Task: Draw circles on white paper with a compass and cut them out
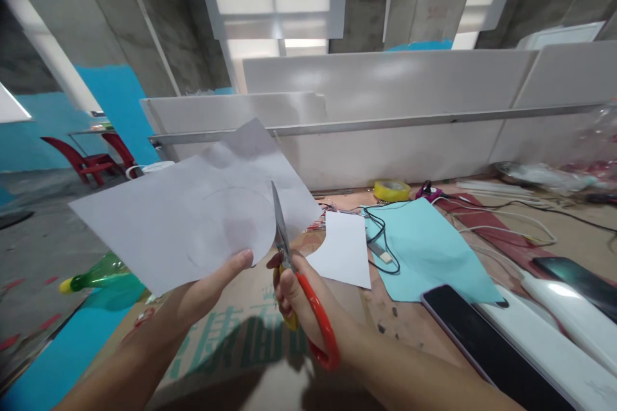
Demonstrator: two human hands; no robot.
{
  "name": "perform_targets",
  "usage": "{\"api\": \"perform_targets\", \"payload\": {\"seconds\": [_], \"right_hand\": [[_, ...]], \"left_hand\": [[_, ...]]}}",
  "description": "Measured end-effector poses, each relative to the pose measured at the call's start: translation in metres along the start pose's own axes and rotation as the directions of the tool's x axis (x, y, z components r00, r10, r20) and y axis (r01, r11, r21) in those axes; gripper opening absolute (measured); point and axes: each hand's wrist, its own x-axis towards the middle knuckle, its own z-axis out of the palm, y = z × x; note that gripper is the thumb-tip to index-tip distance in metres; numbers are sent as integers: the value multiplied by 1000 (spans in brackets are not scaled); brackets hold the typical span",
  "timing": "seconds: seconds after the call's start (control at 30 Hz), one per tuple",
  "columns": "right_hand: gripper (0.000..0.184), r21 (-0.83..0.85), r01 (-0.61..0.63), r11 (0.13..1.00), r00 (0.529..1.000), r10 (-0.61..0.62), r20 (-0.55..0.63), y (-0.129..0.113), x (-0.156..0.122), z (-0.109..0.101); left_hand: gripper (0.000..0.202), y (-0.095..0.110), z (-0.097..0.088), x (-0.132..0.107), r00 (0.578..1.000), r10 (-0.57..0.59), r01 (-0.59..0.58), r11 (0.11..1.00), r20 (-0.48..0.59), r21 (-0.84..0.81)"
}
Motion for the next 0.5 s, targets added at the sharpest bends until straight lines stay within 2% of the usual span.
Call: {"api": "perform_targets", "payload": {"seconds": [0.23, 0.33, 0.5], "right_hand": [[65, -8, -2, 1000, 998, 1, -58, 3, -1, 2], [64, -8, 1, 1000, 997, -1, -71, 3, -2, 1], [54, -39, -48, 998, 997, 46, -54, 2, -4, -2]], "left_hand": [[40, -2, 4, 0, 999, -44, 44, 999, -13, -10], [37, -1, 3, 0, 997, -70, 72, 997, 28, -40], [38, 0, 2, 0, 998, -29, 34, 995, 59, -90]]}}
